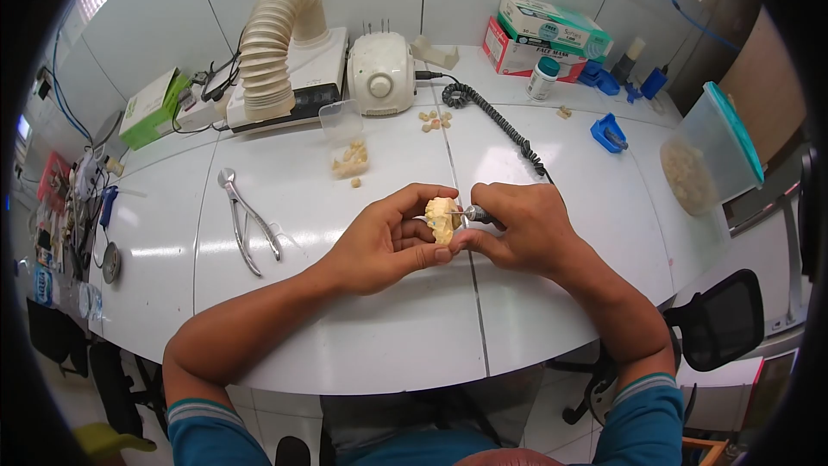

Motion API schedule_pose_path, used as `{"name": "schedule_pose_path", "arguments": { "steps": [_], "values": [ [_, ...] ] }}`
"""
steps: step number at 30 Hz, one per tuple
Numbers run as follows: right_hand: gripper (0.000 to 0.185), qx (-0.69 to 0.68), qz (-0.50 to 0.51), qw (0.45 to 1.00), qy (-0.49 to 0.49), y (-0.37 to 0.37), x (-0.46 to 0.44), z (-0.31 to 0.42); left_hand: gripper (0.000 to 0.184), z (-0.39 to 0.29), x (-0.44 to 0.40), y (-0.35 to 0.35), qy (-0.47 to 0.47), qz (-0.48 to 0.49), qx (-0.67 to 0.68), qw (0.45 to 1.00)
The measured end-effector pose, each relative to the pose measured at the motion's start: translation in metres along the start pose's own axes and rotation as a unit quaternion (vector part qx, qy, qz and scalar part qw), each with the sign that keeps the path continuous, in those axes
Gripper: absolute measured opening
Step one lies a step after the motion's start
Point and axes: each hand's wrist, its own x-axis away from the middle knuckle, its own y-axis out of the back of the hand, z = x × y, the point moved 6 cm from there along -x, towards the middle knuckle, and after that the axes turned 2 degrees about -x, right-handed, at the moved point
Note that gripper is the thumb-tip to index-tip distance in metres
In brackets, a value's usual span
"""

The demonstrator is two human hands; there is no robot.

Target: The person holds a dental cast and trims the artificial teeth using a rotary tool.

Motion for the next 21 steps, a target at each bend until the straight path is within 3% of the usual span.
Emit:
{"name": "schedule_pose_path", "arguments": {
  "steps": [21],
  "values": [
    [0.057, 0.01, 0.023, 1.0, -0.01, -0.0048, 0.0011, -0.0016, 0.067, 0.0031, -0.0008, 0.0, 0.005, 0.011, -0.017, 1.0]
  ]
}}
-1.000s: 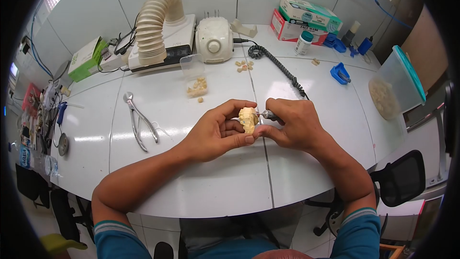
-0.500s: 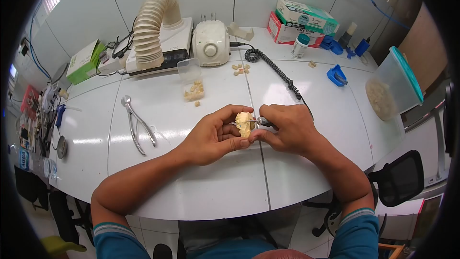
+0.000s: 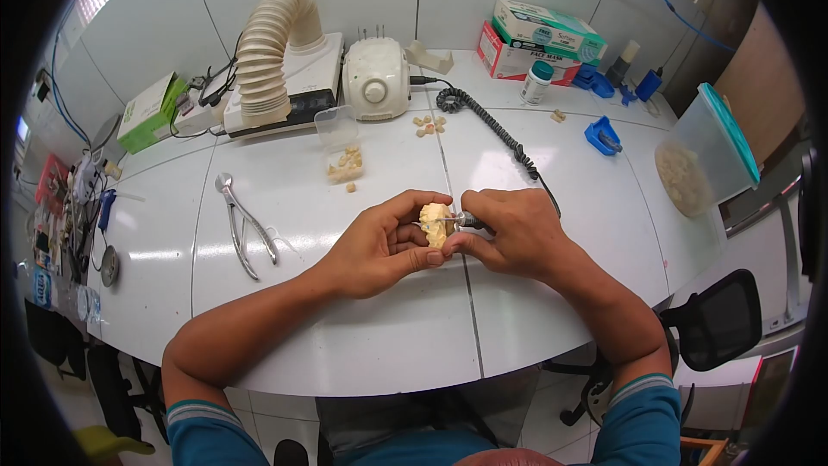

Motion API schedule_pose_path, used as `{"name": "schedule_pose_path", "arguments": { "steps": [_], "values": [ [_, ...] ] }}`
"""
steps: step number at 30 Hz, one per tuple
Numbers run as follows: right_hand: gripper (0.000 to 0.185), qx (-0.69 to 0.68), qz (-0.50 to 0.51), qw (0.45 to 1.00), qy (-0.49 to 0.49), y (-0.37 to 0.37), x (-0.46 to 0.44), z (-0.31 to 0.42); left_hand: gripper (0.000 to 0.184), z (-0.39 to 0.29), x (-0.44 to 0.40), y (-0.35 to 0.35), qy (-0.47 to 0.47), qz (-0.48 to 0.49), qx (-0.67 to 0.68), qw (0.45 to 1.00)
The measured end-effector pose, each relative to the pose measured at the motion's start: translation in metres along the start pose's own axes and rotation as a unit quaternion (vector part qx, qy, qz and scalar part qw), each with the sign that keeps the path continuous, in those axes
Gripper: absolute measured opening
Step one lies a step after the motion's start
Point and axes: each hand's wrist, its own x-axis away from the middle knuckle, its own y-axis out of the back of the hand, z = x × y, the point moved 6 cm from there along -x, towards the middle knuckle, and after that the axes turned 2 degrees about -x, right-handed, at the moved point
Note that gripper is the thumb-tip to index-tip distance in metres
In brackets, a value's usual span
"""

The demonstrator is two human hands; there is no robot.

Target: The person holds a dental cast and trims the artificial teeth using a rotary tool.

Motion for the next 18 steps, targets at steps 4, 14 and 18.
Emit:
{"name": "schedule_pose_path", "arguments": {
  "steps": [4, 14, 18],
  "values": [
    [0.057, 0.003, 0.0, 1.0, 0.001, 0.0002, -0.0005, 0.0005, 0.068, -0.0007, -0.0003, -0.0006, -0.001, 0.0, 0.003, 1.0],
    [0.058, -0.007, -0.011, 1.0, 0.002, 0.001, -0.0003, 0.0008, 0.068, 0.0014, -0.0005, 0.0003, -0.004, 0.0, 0.003, 1.0],
    [0.058, -0.004, -0.006, 1.0, -0.003, 0.0017, -0.0006, 0.0017, 0.067, 0.0005, -0.0005, -0.0001, -0.004, 0.001, 0.006, 1.0]
  ]
}}
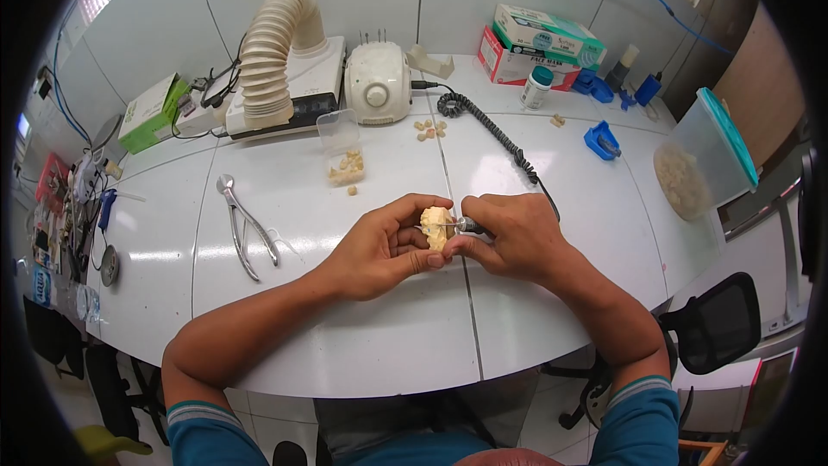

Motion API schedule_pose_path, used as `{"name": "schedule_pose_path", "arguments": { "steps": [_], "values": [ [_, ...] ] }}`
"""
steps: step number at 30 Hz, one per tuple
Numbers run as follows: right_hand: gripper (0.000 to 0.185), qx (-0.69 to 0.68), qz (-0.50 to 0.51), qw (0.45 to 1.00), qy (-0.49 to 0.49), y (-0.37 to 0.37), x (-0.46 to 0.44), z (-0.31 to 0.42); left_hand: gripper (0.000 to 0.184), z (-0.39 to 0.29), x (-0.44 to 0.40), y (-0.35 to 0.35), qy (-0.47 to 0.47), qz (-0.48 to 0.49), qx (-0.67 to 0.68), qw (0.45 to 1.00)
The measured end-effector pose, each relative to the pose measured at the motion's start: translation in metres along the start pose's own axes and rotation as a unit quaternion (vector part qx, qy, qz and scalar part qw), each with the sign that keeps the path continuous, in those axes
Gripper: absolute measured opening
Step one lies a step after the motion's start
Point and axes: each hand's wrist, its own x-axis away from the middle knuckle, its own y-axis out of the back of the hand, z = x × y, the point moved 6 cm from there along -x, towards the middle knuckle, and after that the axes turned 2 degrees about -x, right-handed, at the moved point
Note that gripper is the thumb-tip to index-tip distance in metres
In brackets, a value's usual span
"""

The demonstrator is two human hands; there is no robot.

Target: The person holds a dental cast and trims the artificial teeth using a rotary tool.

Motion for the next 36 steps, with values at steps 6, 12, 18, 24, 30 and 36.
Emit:
{"name": "schedule_pose_path", "arguments": {
  "steps": [6, 12, 18, 24, 30, 36],
  "values": [
    [0.057, 0.0, 0.005, 1.0, -0.005, -0.0003, -0.0002, 0.0001, 0.067, -0.0004, 0.0, -0.0004, -0.001, 0.0, 0.0, 1.0],
    [0.057, 0.002, -0.005, 1.0, 0.001, 0.0006, -0.0006, 0.0004, 0.066, -0.0021, 0.0006, -0.0013, 0.002, -0.002, -0.001, 1.0],
    [0.056, 0.006, 0.006, 1.0, -0.004, 0.0004, -0.0007, 0.0006, 0.067, -0.002, 0.0005, -0.0008, 0.004, -0.003, -0.007, 1.0],
    [0.056, 0.004, 0.003, 1.0, -0.001, 0.0, -0.0003, 0.0011, 0.067, -0.0021, 0.0006, -0.0008, 0.009, -0.002, -0.007, 1.0],
    [0.056, 0.006, 0.006, 1.0, -0.002, -0.0002, -0.0003, 0.0015, 0.068, -0.0021, 0.0008, -0.0007, 0.006, 0.0, -0.008, 1.0],
    [0.055, 0.007, 0.004, 1.0, -0.001, -0.0019, 0.0, -0.0003, 0.067, -0.0028, 0.0007, -0.0014, 0.003, 0.001, -0.009, 1.0]
  ]
}}
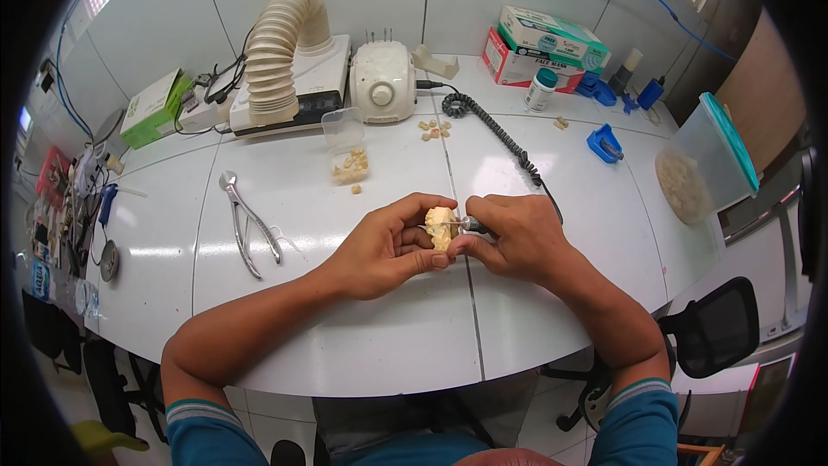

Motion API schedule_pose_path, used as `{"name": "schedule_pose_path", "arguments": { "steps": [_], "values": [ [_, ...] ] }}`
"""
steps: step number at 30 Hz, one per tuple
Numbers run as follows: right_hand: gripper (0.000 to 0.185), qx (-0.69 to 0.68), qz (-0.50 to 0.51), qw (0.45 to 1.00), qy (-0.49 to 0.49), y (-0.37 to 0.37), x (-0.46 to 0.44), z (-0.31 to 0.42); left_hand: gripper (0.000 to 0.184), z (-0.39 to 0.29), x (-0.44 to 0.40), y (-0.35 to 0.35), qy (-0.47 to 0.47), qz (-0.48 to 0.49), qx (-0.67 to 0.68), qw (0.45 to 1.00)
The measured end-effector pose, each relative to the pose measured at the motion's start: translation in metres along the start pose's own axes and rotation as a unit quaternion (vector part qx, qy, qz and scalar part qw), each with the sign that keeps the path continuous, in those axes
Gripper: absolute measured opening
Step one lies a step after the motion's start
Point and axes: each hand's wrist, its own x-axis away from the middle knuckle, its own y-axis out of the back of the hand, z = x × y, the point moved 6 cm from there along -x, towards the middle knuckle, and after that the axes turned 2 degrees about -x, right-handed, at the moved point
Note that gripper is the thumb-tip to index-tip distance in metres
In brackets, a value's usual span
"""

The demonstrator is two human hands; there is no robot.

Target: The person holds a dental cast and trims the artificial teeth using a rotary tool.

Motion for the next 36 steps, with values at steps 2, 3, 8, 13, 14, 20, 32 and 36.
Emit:
{"name": "schedule_pose_path", "arguments": {
  "steps": [2, 3, 8, 13, 14, 20, 32, 36],
  "values": [
    [0.055, 0.0, 0.002, 1.0, -0.002, 0.0006, -0.0005, 0.0005, 0.067, -0.0003, 0.0001, 0.0001, 0.0, 0.0, 0.0, 1.0],
    [0.055, 0.0, 0.002, 1.0, -0.002, 0.0008, -0.0004, 0.0007, 0.067, -0.0002, 0.0, 0.0001, 0.0, 0.0, -0.001, 1.0],
    [0.055, -0.003, -0.002, 1.0, -0.001, 0.0009, 0.0001, 0.0009, 0.067, -0.0002, 0.0001, 0.0002, 0.002, 0.0, -0.001, 1.0],
    [0.055, -0.001, -0.003, 1.0, -0.001, 0.0008, -0.0001, 0.0009, 0.067, -0.0003, 0.0002, 0.0002, 0.001, 0.0, 0.002, 1.0],
    [0.055, 0.0, -0.003, 1.0, 0.0, 0.0008, 0.0, 0.001, 0.067, -0.0003, 0.0002, 0.0003, 0.0, 0.0, 0.001, 1.0],
    [0.055, 0.001, -0.004, 1.0, 0.001, 0.0009, 0.0002, 0.0014, 0.067, -0.0002, 0.0, 0.0001, -0.006, -0.001, 0.0, 1.0],
    [0.055, -0.002, -0.003, 1.0, -0.002, 0.0011, -0.0001, 0.002, 0.067, -0.0011, 0.0004, -0.0002, -0.007, -0.002, -0.002, 1.0],
    [0.053, -0.001, -0.005, 1.0, 0.0, 0.0006, 0.0004, 0.001, 0.067, -0.0013, 0.0007, -0.0001, -0.006, -0.001, -0.005, 1.0]
  ]
}}
